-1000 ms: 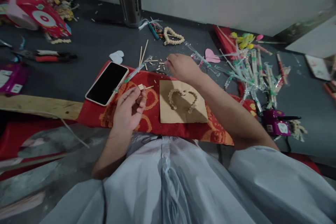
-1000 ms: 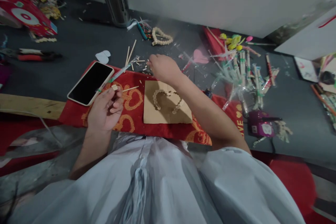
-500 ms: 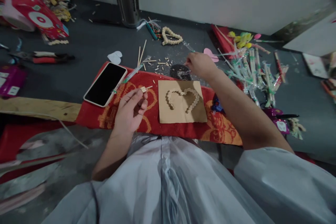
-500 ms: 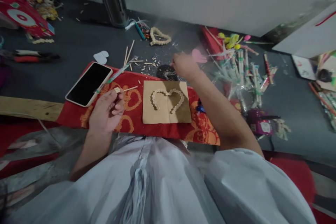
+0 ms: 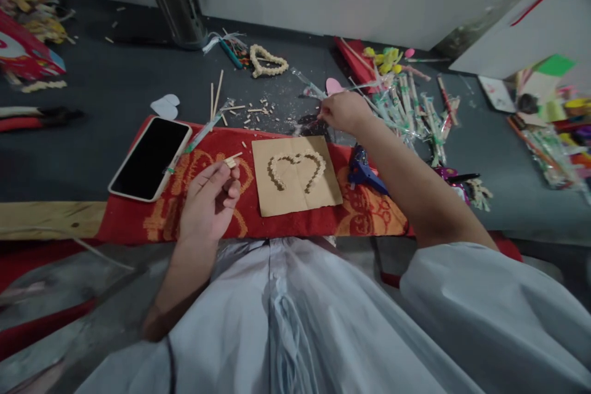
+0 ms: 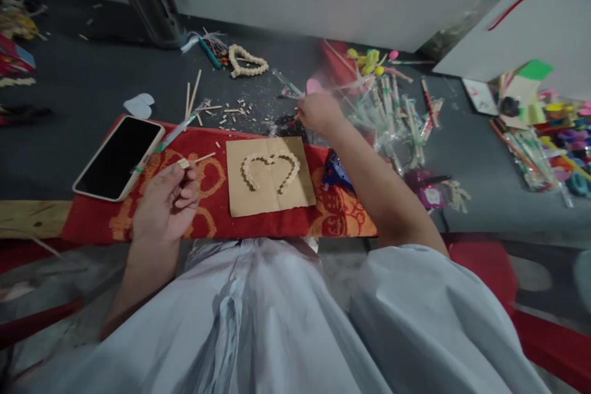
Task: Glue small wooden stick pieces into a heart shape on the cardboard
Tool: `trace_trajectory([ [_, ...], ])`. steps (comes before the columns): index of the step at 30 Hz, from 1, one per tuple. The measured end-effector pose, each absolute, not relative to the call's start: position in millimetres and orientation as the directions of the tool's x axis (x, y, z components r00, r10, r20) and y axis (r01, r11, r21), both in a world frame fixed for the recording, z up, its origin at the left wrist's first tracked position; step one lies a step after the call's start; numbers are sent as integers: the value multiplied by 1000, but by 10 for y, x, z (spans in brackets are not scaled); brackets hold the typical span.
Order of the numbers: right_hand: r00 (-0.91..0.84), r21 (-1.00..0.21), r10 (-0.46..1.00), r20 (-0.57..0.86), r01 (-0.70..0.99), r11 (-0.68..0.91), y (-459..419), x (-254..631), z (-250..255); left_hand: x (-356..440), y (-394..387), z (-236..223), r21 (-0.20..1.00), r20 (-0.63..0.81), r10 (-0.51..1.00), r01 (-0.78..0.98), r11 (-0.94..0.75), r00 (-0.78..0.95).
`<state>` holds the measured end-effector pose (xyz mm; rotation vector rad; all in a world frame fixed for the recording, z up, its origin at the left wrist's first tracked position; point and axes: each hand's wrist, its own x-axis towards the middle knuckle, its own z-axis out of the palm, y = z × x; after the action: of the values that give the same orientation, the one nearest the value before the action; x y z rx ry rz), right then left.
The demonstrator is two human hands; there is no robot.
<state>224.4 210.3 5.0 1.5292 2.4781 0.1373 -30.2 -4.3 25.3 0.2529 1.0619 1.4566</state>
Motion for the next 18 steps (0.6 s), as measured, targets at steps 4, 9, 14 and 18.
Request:
trace_trajectory([
  [4, -416, 187, 900, -133, 881, 435, 2088, 2329, 66, -284, -38, 245, 707, -435, 877, -680, 194, -202],
  [9, -397, 197, 911, -108, 890, 411, 2099, 2373, 67, -275, -50, 250, 714, -424, 884, -673, 192, -197],
  [14, -332, 202, 938, -94, 917, 345, 2153, 2415, 29, -279, -55, 222, 735, -409, 890, -651, 191, -201],
  [18, -278, 175, 958, -75, 942, 287, 2193, 2478, -1, -274, -49, 206, 745, -413, 889, -633, 207, -195],
])
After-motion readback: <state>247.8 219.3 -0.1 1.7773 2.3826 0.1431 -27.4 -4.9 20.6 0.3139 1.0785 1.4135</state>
